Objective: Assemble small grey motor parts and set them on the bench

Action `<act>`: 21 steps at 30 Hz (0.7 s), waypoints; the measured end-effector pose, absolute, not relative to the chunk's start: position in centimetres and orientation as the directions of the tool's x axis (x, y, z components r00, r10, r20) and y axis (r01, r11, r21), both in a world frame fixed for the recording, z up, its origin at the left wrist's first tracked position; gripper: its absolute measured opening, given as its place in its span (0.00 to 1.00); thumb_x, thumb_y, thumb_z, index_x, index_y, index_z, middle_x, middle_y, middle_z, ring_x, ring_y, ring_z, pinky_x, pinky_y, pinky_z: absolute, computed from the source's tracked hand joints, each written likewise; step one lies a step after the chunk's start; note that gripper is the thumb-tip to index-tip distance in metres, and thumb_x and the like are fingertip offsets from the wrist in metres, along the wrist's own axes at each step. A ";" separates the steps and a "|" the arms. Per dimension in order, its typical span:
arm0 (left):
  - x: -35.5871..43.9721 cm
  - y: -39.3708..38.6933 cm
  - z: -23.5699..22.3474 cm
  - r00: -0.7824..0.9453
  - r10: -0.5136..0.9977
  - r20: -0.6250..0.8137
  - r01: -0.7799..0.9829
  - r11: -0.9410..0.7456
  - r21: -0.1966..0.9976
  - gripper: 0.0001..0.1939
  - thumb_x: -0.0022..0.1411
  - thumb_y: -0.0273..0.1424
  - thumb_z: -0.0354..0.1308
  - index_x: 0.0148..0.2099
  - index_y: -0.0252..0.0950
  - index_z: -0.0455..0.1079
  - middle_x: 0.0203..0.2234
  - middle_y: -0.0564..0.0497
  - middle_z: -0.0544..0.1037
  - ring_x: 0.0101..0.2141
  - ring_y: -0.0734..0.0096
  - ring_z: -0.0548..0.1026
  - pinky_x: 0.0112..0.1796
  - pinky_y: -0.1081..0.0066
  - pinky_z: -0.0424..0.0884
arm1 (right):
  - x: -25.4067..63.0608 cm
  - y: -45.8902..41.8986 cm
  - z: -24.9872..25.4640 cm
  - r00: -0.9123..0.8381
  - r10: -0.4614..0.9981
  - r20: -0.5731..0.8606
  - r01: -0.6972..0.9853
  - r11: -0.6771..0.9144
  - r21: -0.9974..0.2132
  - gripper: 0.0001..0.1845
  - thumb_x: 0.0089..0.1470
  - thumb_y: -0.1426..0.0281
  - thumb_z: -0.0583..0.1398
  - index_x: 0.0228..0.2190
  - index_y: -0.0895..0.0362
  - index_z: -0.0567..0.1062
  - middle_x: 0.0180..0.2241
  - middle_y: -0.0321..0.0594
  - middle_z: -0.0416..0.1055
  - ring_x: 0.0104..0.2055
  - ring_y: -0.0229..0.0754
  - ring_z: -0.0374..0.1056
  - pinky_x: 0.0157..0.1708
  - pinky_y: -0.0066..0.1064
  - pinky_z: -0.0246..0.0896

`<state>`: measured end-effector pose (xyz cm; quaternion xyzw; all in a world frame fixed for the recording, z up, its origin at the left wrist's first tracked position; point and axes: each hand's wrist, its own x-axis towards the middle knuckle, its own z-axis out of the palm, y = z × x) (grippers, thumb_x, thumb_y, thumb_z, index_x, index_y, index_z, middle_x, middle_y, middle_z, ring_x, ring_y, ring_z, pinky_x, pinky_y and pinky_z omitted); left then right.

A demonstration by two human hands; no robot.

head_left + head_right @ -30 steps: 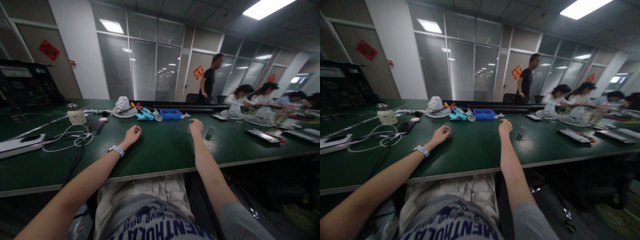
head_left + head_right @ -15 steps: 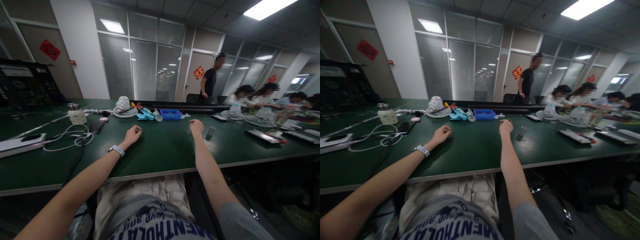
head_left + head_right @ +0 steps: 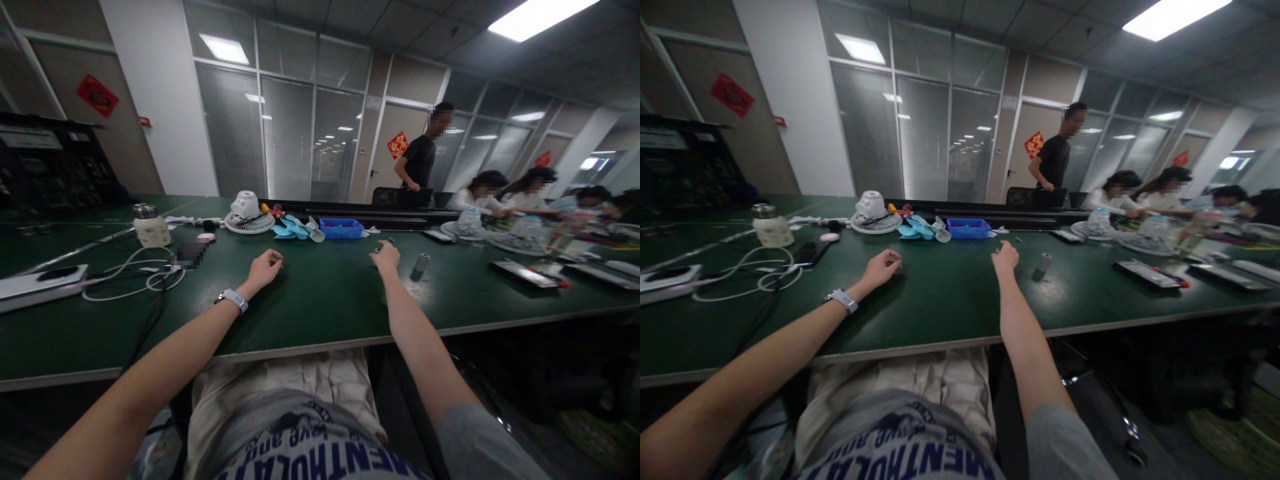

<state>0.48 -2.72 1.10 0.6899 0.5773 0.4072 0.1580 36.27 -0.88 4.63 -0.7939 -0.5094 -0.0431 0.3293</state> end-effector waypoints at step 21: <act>2.2 -4.7 2.6 0.001 0.808 0.589 0.520 -0.503 0.690 0.20 0.53 0.38 0.64 0.47 0.37 0.67 0.34 0.48 0.83 0.41 0.62 0.80 0.47 0.65 0.71 | 17.4 -2.2 0.3 -0.347 0.810 0.474 0.481 0.587 -0.651 0.39 0.49 0.67 0.67 0.60 0.47 0.60 0.41 0.35 0.78 0.41 0.42 0.75 0.44 0.35 0.68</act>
